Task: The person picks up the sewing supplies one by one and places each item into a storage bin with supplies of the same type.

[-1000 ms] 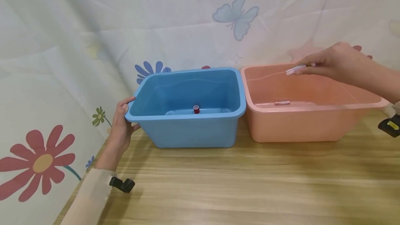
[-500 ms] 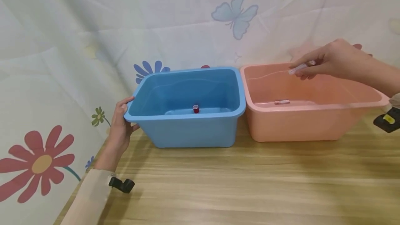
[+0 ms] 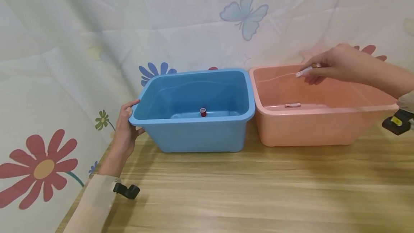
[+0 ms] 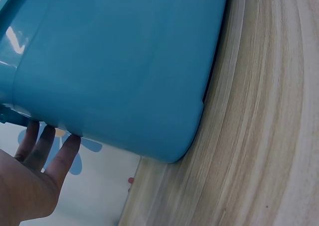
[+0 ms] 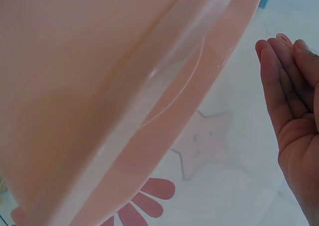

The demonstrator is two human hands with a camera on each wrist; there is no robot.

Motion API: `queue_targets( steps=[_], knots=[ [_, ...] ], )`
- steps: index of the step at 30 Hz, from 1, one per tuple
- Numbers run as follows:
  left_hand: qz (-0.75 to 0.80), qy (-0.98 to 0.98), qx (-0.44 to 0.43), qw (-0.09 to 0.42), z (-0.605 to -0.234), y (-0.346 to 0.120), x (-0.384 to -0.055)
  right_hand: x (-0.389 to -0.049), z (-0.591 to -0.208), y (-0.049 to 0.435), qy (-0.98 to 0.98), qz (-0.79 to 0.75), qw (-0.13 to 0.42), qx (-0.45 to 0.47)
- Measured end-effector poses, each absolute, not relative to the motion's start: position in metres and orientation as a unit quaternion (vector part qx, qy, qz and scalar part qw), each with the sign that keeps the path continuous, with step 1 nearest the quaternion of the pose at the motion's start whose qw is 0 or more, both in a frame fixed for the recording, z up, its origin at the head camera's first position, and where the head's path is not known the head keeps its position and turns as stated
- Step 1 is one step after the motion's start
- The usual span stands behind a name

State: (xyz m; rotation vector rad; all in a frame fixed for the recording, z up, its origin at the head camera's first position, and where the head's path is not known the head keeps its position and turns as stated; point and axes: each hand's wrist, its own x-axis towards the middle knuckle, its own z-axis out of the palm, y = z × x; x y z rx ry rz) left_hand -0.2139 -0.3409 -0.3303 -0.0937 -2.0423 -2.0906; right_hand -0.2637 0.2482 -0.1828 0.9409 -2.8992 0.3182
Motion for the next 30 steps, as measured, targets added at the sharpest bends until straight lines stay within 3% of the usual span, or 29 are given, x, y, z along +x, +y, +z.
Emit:
queue_targets(
  steps=[9,14,22,30],
  knots=[
    [-0.708,-0.697,-0.034,0.111,-0.328,-0.340,-0.213,-0.280,-0.181,0.244,-0.900,0.055,0.143,0.409],
    [-0.709,-0.697,-0.032,0.109,-0.327,-0.341,-0.212,-0.290,-0.179,0.239,-0.884,0.046,0.152,0.439],
    [-0.708,-0.697,-0.034,0.111,-0.329,-0.341,-0.212,-0.304,-0.175,0.232,-0.886,0.042,0.107,0.449],
    [-0.711,-0.693,-0.031,0.113,-0.329,-0.338,-0.212,-0.317,-0.168,0.228,-0.927,0.039,-0.034,0.372]
  ],
)
